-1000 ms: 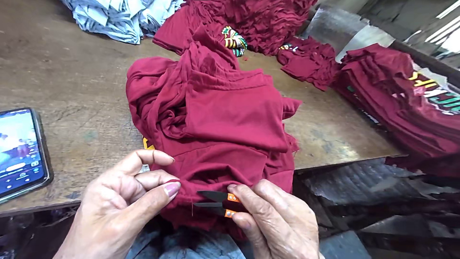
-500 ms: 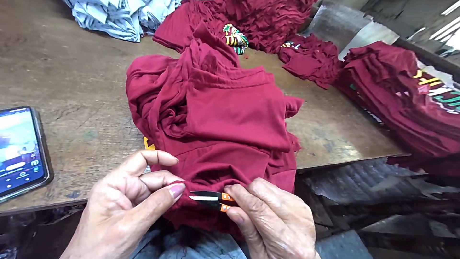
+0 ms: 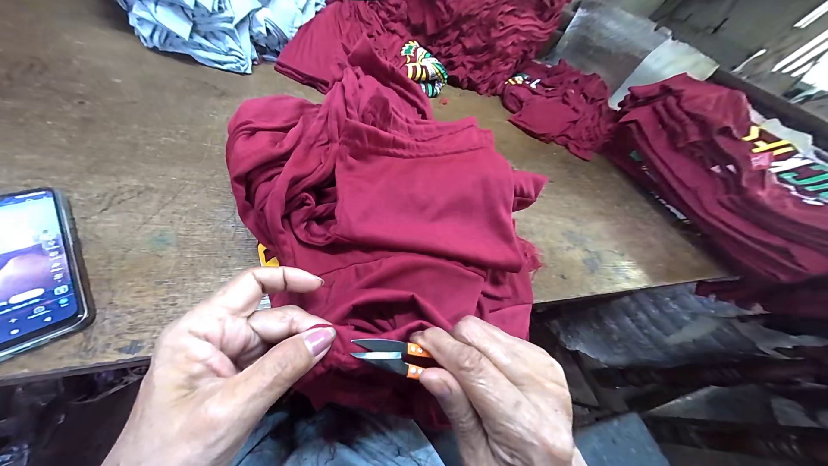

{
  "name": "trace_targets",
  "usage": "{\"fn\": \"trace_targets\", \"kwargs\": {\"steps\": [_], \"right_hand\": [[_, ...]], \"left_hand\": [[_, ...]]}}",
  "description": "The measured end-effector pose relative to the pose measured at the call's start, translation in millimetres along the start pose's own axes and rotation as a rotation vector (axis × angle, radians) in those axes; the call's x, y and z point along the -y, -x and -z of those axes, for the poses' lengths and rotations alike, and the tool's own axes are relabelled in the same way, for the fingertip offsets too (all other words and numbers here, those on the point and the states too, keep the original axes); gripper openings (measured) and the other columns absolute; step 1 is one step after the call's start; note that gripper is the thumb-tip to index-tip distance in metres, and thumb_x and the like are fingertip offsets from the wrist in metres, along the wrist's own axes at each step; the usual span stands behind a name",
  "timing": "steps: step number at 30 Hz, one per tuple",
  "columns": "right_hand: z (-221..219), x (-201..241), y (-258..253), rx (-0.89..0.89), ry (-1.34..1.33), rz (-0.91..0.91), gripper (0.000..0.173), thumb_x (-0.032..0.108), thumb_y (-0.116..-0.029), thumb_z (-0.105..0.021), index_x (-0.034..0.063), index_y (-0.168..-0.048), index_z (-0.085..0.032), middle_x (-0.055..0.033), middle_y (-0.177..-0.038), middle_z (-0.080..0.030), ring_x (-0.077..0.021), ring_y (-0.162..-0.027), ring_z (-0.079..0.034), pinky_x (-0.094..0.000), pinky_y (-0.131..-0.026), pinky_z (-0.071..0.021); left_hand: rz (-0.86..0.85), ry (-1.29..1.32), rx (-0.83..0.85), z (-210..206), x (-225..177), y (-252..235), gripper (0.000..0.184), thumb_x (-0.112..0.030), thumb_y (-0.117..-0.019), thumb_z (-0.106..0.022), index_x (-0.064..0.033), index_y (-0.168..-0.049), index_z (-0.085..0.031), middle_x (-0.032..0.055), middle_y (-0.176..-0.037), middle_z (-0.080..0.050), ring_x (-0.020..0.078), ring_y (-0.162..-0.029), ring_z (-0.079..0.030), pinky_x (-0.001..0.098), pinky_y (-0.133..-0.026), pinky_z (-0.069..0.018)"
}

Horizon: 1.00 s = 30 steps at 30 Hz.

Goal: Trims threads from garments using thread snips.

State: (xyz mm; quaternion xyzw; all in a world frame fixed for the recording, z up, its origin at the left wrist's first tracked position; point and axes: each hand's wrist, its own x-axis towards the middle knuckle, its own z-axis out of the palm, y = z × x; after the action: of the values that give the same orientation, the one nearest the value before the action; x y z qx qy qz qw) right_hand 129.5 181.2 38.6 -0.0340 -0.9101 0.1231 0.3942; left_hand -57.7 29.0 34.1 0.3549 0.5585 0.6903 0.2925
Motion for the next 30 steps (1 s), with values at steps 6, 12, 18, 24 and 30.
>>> {"fn": "trace_targets", "kwargs": {"steps": [6,12,18,24,30], "right_hand": [[-5,2,4,-0.010,0.015,-0.007,0.030,0.029,-0.1041,-0.059,0.0036,-0.104,-0.074,-0.0063,-0.082,-0.066,-0.0129,-0.074,-0.061,-0.0258,-0.065,-0.0495],[-7,6,0,0.000,0.030,0.009,0.027,0.027,-0.1025,-0.062,0.0030,-0.102,-0.076,-0.0076,-0.082,-0.068,-0.0154,-0.073,-0.062,-0.0284,-0.063,-0.0503],[-7,3,-1,0.006,0.009,0.038,0.025,0.025,-0.1018,-0.063,0.0042,-0.099,-0.076,-0.0065,-0.081,-0.068,-0.0151,-0.072,-0.062,-0.0282,-0.064,-0.0502],[-1,-2,-3,0.012,-0.042,0.025,0.031,0.028,-0.1048,-0.057,0.0018,-0.101,-0.072,-0.0077,-0.079,-0.065,-0.0162,-0.071,-0.061,-0.0294,-0.063,-0.0507],[-7,0,-4,0.009,0.004,0.038,0.029,0.027,-0.1030,-0.060,0.0020,-0.101,-0.075,-0.0078,-0.080,-0.064,-0.0167,-0.070,-0.059,-0.0292,-0.062,-0.0481]], "left_hand": [[-0.009,0.008,-0.004,-1,0,1,0.040,-0.006,-0.0899,-0.069,-0.0101,-0.129,-0.063,0.0100,-0.078,-0.072,0.0112,-0.056,-0.064,0.0198,-0.050,-0.0527],[0.007,0.023,-0.011,-2,1,0,0.039,-0.007,-0.0894,-0.069,-0.0108,-0.128,-0.064,0.0099,-0.075,-0.071,0.0099,-0.052,-0.061,0.0183,-0.046,-0.0491],[0.035,0.023,-0.009,0,2,-1,0.037,-0.007,-0.0896,-0.068,-0.0092,-0.127,-0.064,0.0110,-0.079,-0.072,0.0129,-0.053,-0.063,0.0208,-0.045,-0.0517],[-0.037,-0.091,-0.019,6,4,-4,0.037,-0.007,-0.0885,-0.070,-0.0103,-0.125,-0.064,0.0077,-0.080,-0.070,0.0148,-0.056,-0.063,0.0229,-0.046,-0.0530],[-0.003,-0.039,-0.007,7,-1,-4,0.041,-0.006,-0.0864,-0.073,-0.0099,-0.127,-0.064,0.0097,-0.078,-0.073,0.0133,-0.056,-0.066,0.0219,-0.048,-0.0544]]}}
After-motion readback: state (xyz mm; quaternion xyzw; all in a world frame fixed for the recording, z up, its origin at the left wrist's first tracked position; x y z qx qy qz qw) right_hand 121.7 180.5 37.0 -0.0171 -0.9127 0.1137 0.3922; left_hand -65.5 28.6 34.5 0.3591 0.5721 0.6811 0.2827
